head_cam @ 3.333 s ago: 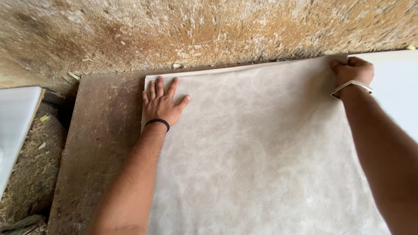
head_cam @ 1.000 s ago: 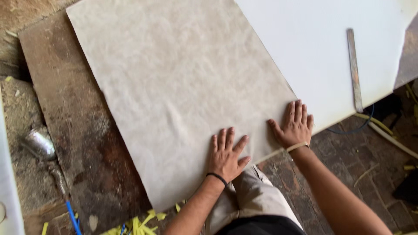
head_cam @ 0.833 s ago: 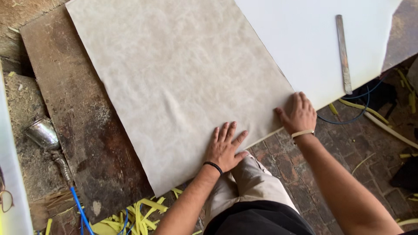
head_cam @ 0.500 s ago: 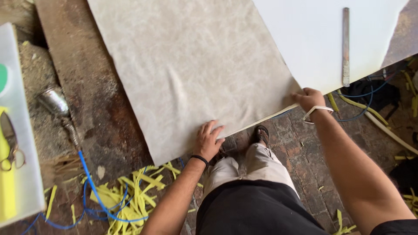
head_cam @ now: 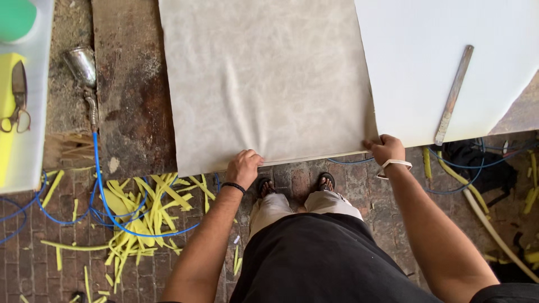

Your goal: The person unfolds a beige fabric on a white board, trims its edges with a straight metal blade, then uses a spray gun to apply adhesive to the board. They place a dark grey fabric over the adhesive, smooth it down, and trim the excess edges.

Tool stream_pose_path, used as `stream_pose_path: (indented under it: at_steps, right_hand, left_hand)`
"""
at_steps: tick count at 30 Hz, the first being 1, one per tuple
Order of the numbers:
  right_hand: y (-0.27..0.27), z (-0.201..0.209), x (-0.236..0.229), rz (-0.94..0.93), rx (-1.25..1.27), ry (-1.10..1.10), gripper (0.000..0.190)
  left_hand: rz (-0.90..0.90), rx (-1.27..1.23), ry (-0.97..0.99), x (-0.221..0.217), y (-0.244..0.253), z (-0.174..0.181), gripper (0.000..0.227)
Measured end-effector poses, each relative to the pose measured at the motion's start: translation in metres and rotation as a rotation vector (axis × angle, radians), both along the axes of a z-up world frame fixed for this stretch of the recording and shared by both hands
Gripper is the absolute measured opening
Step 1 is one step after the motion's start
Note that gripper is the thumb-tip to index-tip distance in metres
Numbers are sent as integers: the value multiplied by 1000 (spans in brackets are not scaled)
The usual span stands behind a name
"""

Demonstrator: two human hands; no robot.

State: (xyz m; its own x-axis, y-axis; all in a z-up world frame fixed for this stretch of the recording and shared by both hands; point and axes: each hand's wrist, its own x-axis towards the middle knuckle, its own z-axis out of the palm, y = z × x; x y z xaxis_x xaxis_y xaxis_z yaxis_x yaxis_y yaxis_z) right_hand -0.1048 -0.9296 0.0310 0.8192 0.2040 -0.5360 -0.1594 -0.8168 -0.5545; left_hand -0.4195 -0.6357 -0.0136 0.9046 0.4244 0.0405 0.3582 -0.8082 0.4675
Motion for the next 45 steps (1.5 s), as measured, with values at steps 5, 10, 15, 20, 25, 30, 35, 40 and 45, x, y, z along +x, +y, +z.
stream_pose_path:
  at_steps: [5, 10, 15, 20, 25, 30, 35, 40, 45]
  right_hand:
    - [-18, -2, 11, -190, 351, 312, 35]
    - [-18, -13, 13, 68, -23, 166, 39]
    - [-16, -21, 15, 128, 30, 110, 40]
    - [-21, -23, 22, 30, 141, 256, 37]
    - [-26, -30, 27, -34, 228, 331, 36]
    - [-38, -33, 22, -9, 260, 347, 32]
    - [-37, -28, 29, -57, 268, 381, 29]
    - [-32, -32, 23, -15, 303, 360, 27]
    - [-29, -23, 24, 60, 111, 243, 29]
  left_hand:
    - [42, 48, -20, -10, -2, -4, 13]
    - [50, 24, 119, -4, -16, 15, 9]
    - [149, -285, 379, 22, 9, 45, 15]
    - [72, 13, -59, 108, 93, 48, 57]
    - [90, 114, 44, 231, 174, 47, 74]
    - [-117, 324, 416, 288, 113, 43, 77]
    - [-600, 387, 532, 230, -22, 40, 74]
    - [-662, 294, 392, 159, -88, 49, 70]
    - [-633, 289, 377, 151, -99, 43, 78]
